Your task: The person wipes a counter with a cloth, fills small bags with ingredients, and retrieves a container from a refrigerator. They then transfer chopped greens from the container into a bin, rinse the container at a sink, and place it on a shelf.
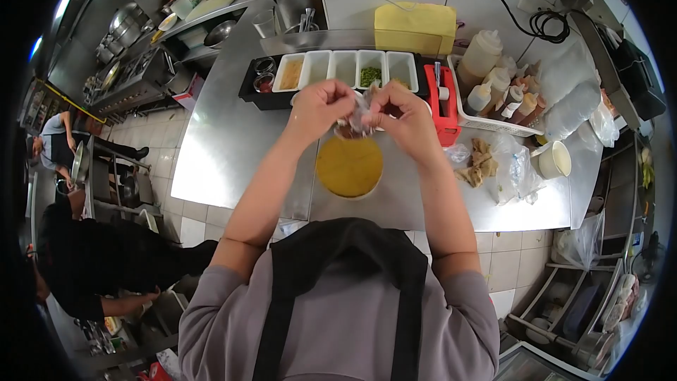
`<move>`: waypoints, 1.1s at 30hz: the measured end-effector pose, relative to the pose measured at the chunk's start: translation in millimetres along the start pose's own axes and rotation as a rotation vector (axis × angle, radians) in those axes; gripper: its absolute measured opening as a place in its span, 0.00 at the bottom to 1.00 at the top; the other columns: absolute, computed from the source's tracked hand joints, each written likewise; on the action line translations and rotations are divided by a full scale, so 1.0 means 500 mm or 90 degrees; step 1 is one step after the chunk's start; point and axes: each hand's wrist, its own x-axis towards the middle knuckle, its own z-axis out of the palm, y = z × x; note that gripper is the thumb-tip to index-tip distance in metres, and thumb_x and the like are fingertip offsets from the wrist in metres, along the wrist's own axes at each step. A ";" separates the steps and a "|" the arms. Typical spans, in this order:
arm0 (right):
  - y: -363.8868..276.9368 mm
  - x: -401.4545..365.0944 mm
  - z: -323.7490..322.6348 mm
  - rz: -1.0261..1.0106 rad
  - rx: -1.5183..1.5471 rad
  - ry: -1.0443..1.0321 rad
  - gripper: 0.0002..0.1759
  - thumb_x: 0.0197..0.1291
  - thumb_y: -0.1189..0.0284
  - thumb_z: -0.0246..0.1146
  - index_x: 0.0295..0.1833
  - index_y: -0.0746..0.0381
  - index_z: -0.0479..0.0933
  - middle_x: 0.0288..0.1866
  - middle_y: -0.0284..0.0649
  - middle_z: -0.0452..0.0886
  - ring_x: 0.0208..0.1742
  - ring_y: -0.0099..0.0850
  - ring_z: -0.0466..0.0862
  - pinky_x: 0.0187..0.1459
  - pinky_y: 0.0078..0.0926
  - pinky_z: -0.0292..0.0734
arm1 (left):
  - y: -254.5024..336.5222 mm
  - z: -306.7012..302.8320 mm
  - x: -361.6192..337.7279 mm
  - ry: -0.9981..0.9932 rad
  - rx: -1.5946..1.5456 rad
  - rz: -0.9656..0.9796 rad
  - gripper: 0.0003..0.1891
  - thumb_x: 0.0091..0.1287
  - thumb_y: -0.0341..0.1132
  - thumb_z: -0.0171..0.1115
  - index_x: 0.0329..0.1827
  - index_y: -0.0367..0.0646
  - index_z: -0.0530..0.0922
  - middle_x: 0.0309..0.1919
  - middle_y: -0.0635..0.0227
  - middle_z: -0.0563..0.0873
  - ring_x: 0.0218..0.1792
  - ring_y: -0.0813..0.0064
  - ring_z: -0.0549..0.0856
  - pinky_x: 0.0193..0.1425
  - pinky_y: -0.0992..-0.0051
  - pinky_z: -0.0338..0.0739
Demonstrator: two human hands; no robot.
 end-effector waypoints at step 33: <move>0.107 0.237 0.123 0.104 0.286 -0.406 0.38 0.58 0.71 0.62 0.72 0.54 0.52 0.61 0.42 0.65 0.50 0.32 0.76 0.50 0.27 0.73 | 0.265 -0.228 0.027 0.273 0.268 0.055 0.18 0.50 0.45 0.74 0.29 0.41 0.79 0.22 0.73 0.77 0.19 0.84 0.71 0.23 0.84 0.65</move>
